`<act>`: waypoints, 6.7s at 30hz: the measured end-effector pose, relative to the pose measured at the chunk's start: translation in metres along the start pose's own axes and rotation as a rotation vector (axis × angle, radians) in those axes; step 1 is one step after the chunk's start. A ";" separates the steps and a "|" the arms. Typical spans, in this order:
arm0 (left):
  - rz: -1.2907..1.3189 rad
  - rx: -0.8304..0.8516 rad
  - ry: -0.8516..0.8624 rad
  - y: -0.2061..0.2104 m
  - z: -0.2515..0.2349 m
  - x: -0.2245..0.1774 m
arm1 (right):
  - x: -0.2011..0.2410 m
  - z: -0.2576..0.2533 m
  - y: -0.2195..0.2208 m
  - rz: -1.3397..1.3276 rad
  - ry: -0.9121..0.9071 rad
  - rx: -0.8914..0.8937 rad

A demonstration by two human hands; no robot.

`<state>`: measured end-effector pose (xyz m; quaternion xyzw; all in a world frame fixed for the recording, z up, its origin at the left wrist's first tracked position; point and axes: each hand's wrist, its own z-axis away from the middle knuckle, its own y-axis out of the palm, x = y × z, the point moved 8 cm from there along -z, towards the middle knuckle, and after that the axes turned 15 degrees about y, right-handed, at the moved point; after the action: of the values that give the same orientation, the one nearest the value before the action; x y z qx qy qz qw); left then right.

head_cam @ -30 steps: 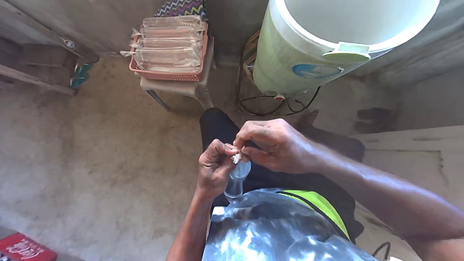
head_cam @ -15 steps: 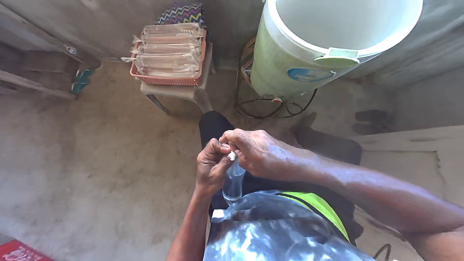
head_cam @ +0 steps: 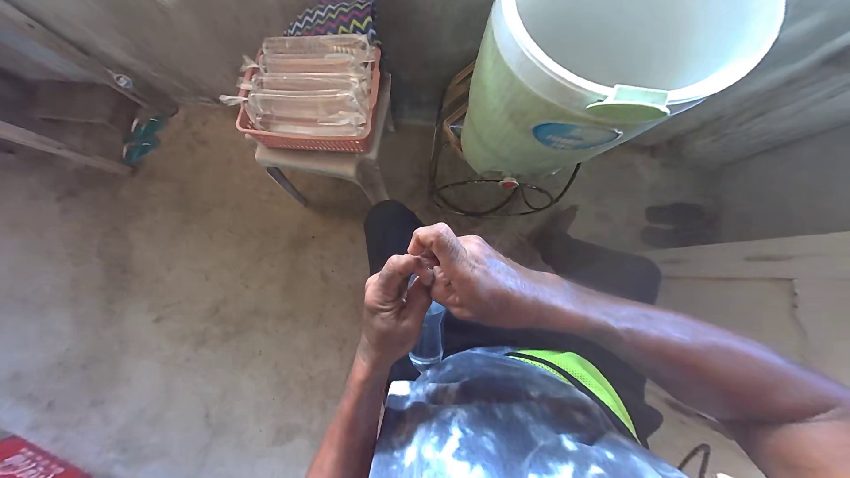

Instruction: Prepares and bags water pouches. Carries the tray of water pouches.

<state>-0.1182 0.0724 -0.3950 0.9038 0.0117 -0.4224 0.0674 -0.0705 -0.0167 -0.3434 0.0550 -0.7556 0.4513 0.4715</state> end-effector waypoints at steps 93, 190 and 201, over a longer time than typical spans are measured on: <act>0.080 0.254 -0.116 0.008 0.031 -0.070 | 0.051 0.061 -0.013 -0.478 0.043 0.230; -0.874 0.144 -1.085 -0.121 0.107 0.147 | -0.139 0.136 0.060 0.529 1.123 0.351; -0.654 -0.153 -1.023 -0.188 0.145 0.126 | -0.103 -0.040 0.003 -0.274 0.899 -0.202</act>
<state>-0.1620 0.2352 -0.6041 0.5286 0.2851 -0.7995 -0.0040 0.0109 -0.0209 -0.4180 -0.0925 -0.5028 0.2886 0.8095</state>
